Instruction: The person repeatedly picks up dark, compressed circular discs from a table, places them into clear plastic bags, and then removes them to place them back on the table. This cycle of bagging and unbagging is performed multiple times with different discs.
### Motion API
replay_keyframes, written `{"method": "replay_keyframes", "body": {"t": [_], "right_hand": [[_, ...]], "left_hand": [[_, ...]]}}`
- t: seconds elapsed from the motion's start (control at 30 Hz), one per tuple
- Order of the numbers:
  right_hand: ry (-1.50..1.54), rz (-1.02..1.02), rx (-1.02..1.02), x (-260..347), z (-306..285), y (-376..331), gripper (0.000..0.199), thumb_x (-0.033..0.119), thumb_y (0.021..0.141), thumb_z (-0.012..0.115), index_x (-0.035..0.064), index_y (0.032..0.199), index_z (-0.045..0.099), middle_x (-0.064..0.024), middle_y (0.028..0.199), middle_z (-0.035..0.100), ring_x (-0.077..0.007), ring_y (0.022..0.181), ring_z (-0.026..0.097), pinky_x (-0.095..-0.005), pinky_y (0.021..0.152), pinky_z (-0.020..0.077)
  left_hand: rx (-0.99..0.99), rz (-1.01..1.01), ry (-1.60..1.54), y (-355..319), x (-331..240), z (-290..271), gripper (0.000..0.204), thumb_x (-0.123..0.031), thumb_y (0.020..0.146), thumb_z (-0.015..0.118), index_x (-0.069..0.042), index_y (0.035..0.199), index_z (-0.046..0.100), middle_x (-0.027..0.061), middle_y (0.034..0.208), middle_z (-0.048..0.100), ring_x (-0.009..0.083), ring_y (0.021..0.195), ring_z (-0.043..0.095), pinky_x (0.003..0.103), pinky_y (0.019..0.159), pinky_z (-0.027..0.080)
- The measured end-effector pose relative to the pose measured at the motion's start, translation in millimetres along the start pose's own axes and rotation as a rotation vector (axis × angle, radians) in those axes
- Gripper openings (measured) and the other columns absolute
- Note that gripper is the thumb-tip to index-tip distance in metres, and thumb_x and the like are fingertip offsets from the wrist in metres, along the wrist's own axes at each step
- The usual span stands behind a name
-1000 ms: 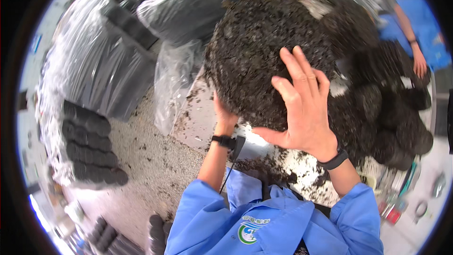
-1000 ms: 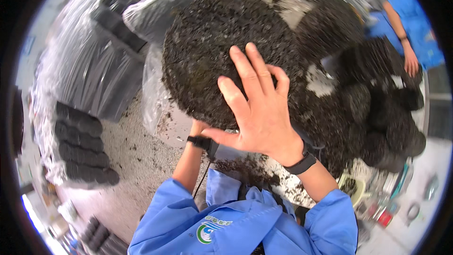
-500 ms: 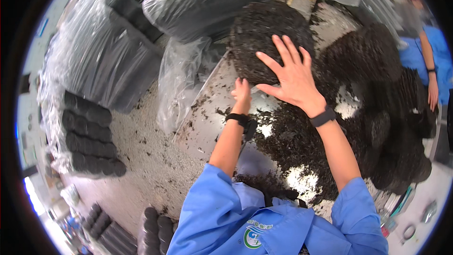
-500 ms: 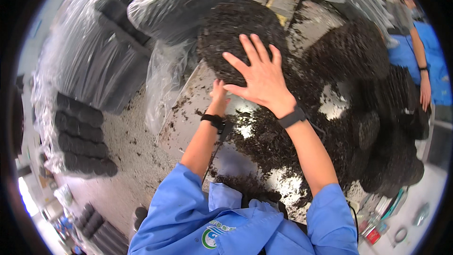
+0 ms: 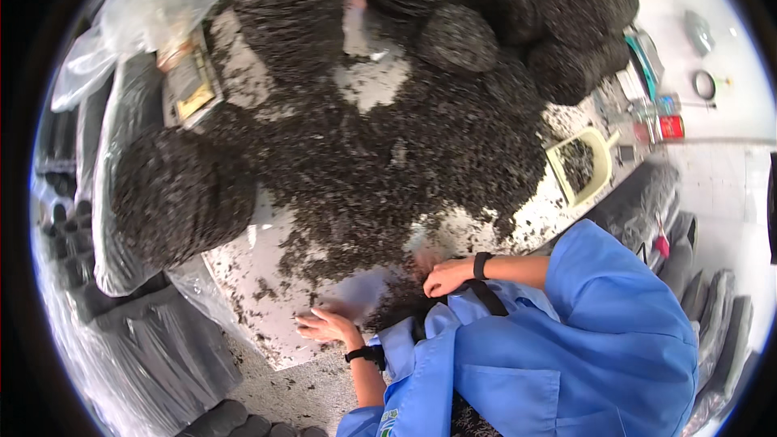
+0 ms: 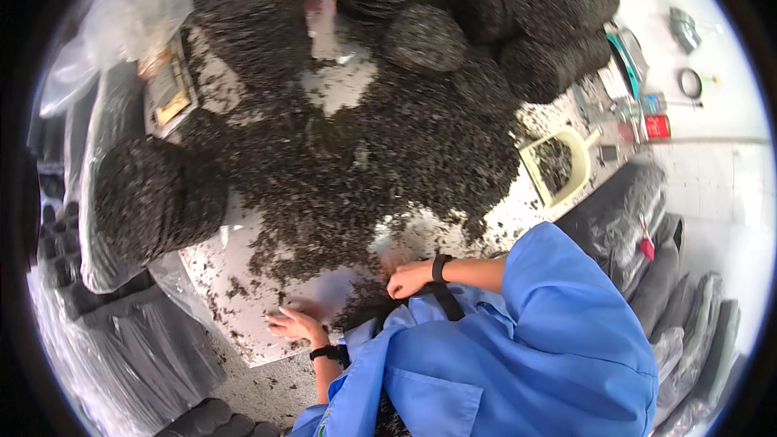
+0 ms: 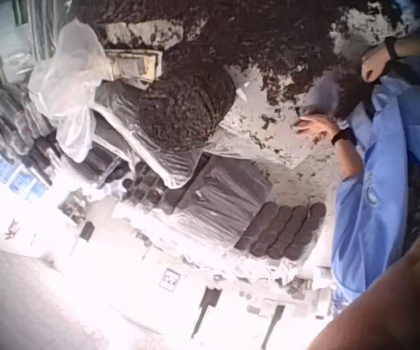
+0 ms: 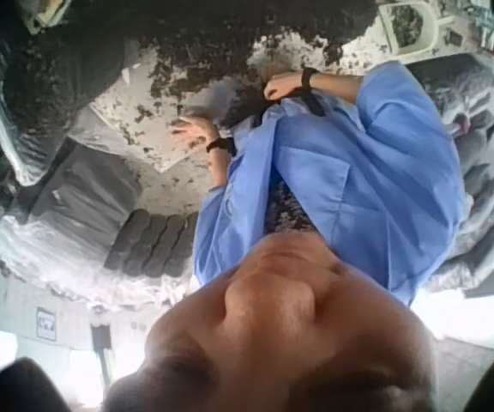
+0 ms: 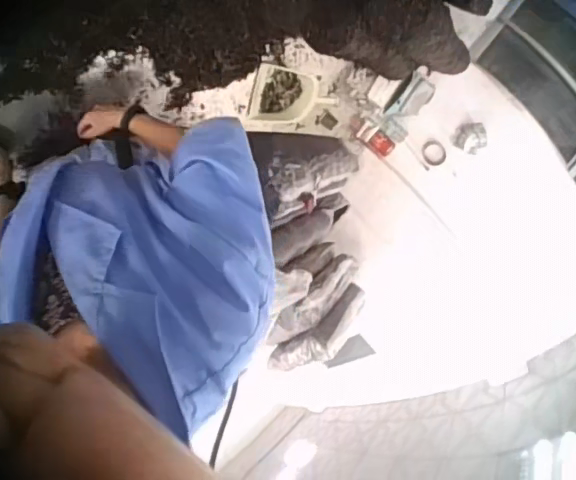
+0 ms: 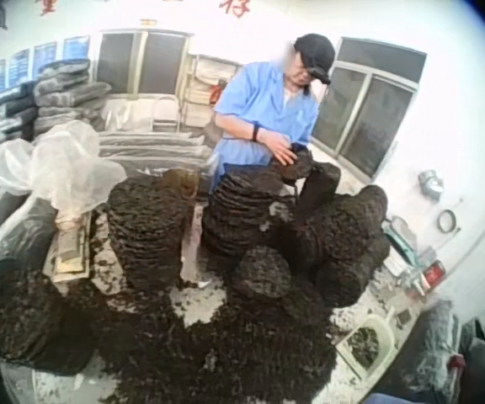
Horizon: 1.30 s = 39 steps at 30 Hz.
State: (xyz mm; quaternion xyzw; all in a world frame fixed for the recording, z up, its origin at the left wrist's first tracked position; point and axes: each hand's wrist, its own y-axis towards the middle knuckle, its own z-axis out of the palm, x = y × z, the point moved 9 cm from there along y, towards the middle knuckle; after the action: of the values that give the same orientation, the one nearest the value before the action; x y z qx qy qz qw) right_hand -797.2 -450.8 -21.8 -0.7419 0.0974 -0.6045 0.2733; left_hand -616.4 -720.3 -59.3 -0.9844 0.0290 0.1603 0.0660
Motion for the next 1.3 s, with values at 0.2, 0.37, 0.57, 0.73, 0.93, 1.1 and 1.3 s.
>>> {"method": "replay_keyframes", "body": {"t": [0.2,0.37,0.57,0.73,0.93,1.1,1.3], "right_hand": [[-0.017,-0.107,-0.658,13,-89,-23,0.028,0.02,0.084,0.057,0.0068,0.108,0.059,-0.0134,0.099,0.064,-0.032,0.09,0.061,-0.041,0.077,0.0505],[-0.233,0.507,-0.602,-42,-131,-173,0.049,0.04,0.08,0.066,-0.0013,0.101,0.049,-0.0193,0.084,0.06,-0.032,0.08,0.063,-0.0415,0.062,0.0522],[0.048,0.856,-1.403,-235,-139,-356,0.12,0.062,0.066,0.073,-0.0133,0.139,0.014,-0.0388,0.133,0.029,-0.0431,0.112,0.048,-0.0437,0.09,0.0463],[0.071,0.406,-1.262,-184,-229,-218,0.111,0.061,0.07,0.07,-0.0129,0.137,0.022,-0.0345,0.137,0.027,-0.0458,0.124,0.035,-0.0482,0.106,0.0306],[-0.024,0.143,-1.342,-135,-289,-292,0.07,0.05,0.08,0.064,-0.0013,0.125,0.045,-0.0253,0.126,0.043,-0.0395,0.116,0.044,-0.0481,0.098,0.0392],[0.494,0.526,-1.87,-277,-315,-391,0.079,0.036,0.079,0.071,-0.0085,0.132,0.032,-0.027,0.125,0.04,-0.0418,0.116,0.04,-0.0457,0.099,0.0337],[1.524,0.49,-1.617,-304,-322,-375,0.101,0.031,0.071,0.081,-0.0019,0.141,0.017,-0.0117,0.117,0.049,-0.017,0.091,0.055,-0.0318,0.081,0.0434]], "left_hand": [[0.588,0.336,-0.833,-62,-241,31,0.07,-0.045,0.098,0.036,-0.003,0.147,0.009,0.0192,0.154,0.001,0.0298,0.143,0.0,0.041,0.115,0.005],[0.355,0.562,-0.284,-99,-250,-5,0.088,-0.059,0.088,0.046,-0.006,0.148,0.009,0.0243,0.151,0.0,0.0412,0.14,0.004,0.064,0.107,0.016],[0.326,0.114,-0.168,-114,-119,49,0.086,-0.058,0.089,0.046,-0.007,0.147,0.01,0.0232,0.149,0.008,0.0405,0.137,0.015,0.062,0.105,0.022],[0.364,0.435,-0.318,-175,-279,52,0.079,-0.051,0.091,0.047,-0.012,0.149,0.008,0.0202,0.152,0.001,0.0401,0.139,0.006,0.06,0.108,0.015],[0.526,0.539,-0.568,-195,-438,11,0.078,-0.038,0.092,0.056,-0.009,0.148,0.011,0.0139,0.154,0.006,0.0309,0.142,0.007,0.046,0.113,0.012],[0.705,0.513,-0.854,-193,-569,83,0.089,-0.028,0.084,0.069,-0.008,0.147,0.009,0.0243,0.148,0.016,0.0306,0.139,0.019,0.046,0.111,0.02],[0.861,-0.02,-0.902,-168,-653,205,0.103,-0.031,0.074,0.078,-0.013,0.149,0.008,0.0181,0.15,0.019,0.0321,0.137,0.022,0.051,0.107,0.024]]}}
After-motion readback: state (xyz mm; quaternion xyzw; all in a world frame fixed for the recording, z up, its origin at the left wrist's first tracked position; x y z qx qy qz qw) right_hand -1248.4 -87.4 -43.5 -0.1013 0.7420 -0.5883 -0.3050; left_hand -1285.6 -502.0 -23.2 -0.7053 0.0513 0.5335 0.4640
